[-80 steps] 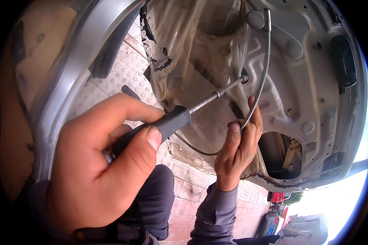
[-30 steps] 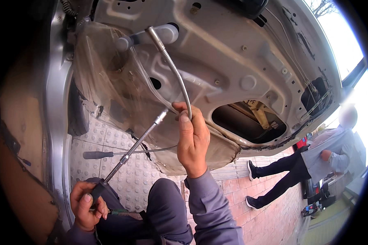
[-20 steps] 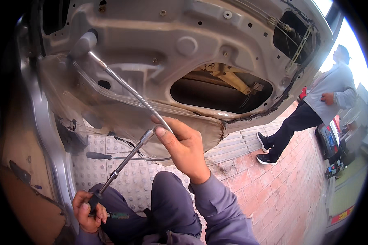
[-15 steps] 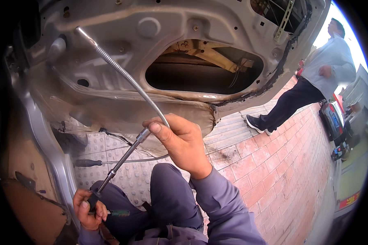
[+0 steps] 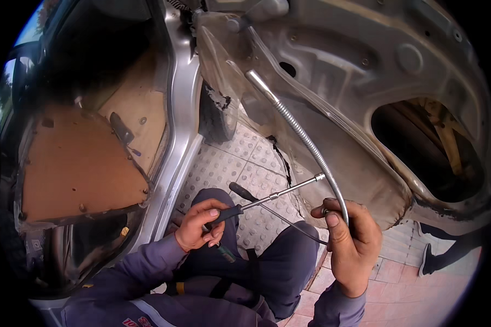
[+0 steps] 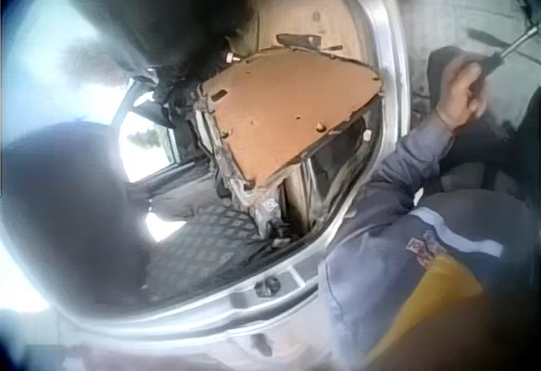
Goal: The person selects a screwdriver and socket from a tool chest, then walks to a silver car. They sit on the ground and use the screwdriver to remove screws from the interior door panel, then pull out a rubber weather stripping seal from the door frame.
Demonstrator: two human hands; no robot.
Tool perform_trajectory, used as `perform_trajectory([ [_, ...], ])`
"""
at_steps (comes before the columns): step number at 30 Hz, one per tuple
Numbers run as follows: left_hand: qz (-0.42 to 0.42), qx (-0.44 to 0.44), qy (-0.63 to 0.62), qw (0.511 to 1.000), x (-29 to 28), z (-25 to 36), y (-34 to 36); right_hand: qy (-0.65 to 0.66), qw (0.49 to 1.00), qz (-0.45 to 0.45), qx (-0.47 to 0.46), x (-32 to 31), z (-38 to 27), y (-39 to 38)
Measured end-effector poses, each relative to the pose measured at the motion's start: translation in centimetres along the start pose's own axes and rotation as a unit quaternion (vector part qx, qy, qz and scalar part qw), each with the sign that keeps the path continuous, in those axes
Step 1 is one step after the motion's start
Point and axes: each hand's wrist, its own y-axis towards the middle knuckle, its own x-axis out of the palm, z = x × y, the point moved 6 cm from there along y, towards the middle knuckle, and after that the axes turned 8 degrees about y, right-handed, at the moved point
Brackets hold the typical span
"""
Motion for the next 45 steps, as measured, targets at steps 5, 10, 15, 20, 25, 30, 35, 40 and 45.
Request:
perform_trajectory([
  [5,0.22,0.092,-0.05,0.97,-4.0,-0.2,-1.4,-0.14,0.961,-0.222,-0.08,16.0,1.0,5.9],
  [10,0.396,0.127,0.028,0.909,-7.4,-3.8,-2.4,-0.191,0.91,-0.32,-0.184,31.5,4.0,10.8],
  [15,0.477,0.132,-0.005,0.869,-9.5,-5.5,-4.4,-0.293,0.851,-0.389,-0.197,46.6,7.4,12.1],
  [20,0.505,0.125,-0.041,0.853,-11.0,-5.8,-5.5,-0.264,0.878,-0.357,-0.179,50.7,10.1,12.8],
  [25,0.477,0.147,-0.053,0.865,-11.5,-6.7,-4.3,-0.242,0.891,-0.322,-0.21,41.5,8.0,13.8],
  [30,0.472,0.142,-0.065,0.868,-11.4,-7.6,-3.3,-0.242,0.922,-0.257,-0.159,21.4,6.4,8.1],
  [35,0.414,0.147,0.006,0.898,-7.1,-3.2,-0.1,-0.338,0.922,-0.189,0.034,1.8,17.3,-2.1],
  [40,0.482,0.145,0.117,0.856,-2.7,-1.5,-4.0,-0.387,0.869,-0.137,0.275,-8.7,32.6,-16.2],
  [45,0.332,0.293,0.374,0.815,5.9,-0.2,-7.1,-0.385,0.81,-0.027,0.441,-12.0,42.6,-33.8],
])
